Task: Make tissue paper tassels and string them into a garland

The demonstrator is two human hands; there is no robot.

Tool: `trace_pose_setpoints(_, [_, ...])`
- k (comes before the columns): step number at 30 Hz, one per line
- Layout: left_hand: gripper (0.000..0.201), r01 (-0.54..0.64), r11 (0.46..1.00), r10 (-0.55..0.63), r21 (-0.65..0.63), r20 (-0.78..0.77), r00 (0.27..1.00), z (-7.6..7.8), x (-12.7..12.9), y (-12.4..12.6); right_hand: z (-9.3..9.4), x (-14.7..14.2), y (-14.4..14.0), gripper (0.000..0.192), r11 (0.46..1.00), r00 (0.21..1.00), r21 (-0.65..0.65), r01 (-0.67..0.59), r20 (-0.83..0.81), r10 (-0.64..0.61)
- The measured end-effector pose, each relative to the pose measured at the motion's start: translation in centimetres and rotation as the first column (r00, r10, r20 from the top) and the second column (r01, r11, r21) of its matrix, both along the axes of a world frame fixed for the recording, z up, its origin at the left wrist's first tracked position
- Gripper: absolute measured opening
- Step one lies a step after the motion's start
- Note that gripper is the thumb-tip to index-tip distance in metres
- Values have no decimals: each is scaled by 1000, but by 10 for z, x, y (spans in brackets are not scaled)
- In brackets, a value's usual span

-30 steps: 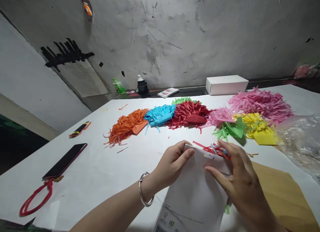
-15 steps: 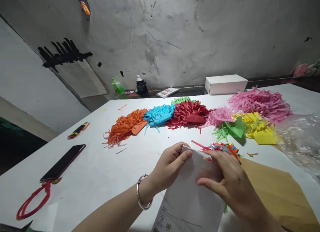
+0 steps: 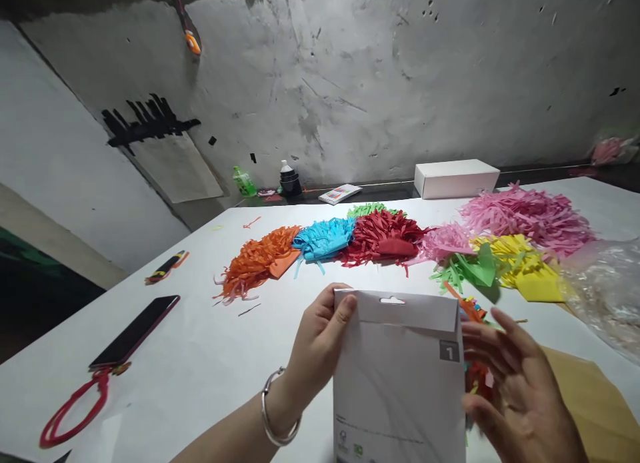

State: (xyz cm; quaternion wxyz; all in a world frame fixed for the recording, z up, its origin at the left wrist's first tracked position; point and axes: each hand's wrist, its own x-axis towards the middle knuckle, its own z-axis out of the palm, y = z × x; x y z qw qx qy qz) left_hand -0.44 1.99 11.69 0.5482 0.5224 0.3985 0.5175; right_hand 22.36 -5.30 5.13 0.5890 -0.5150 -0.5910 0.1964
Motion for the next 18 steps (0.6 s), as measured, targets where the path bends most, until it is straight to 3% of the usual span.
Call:
trace_pose_setpoints(4, [33, 42, 989, -25, 141, -119, 993, -2, 13, -15, 31, -17, 21, 99, 968, 944, 28, 248, 218, -248])
trace_pose_setpoints(6, [32, 53, 988, -35, 144, -127, 991, -4, 16, -19, 37, -24, 29, 87, 944, 898, 38, 327, 298, -324])
trace_pose_setpoints(8, [33, 63, 992, -52, 110, -104, 993, -6, 14, -20, 34, -25, 32, 71, 944, 905, 29, 328, 277, -323])
trace_pose_setpoints(11, [35, 29, 999, -28, 40, -38, 999, -6, 5, -15, 19, -21, 26, 70, 995, 994, -20, 97, 46, -96])
trace_pose_setpoints(14, [38, -195, 981, 193, 4, 116, 974, -2, -11, -2, 0, -18, 10, 77, 972, 969, -35, -232, -92, 228])
trace_pose_setpoints(16, [42, -388, 922, 372, 18, 246, 895, -2, -23, 13, -8, -19, -2, 61, 940, 943, -102, -326, 35, 331])
trace_pose_setpoints(18, [41, -460, 885, 418, 66, 320, 850, -6, -34, 29, -10, -23, -8, 42, 926, 891, -165, -338, 261, 372])
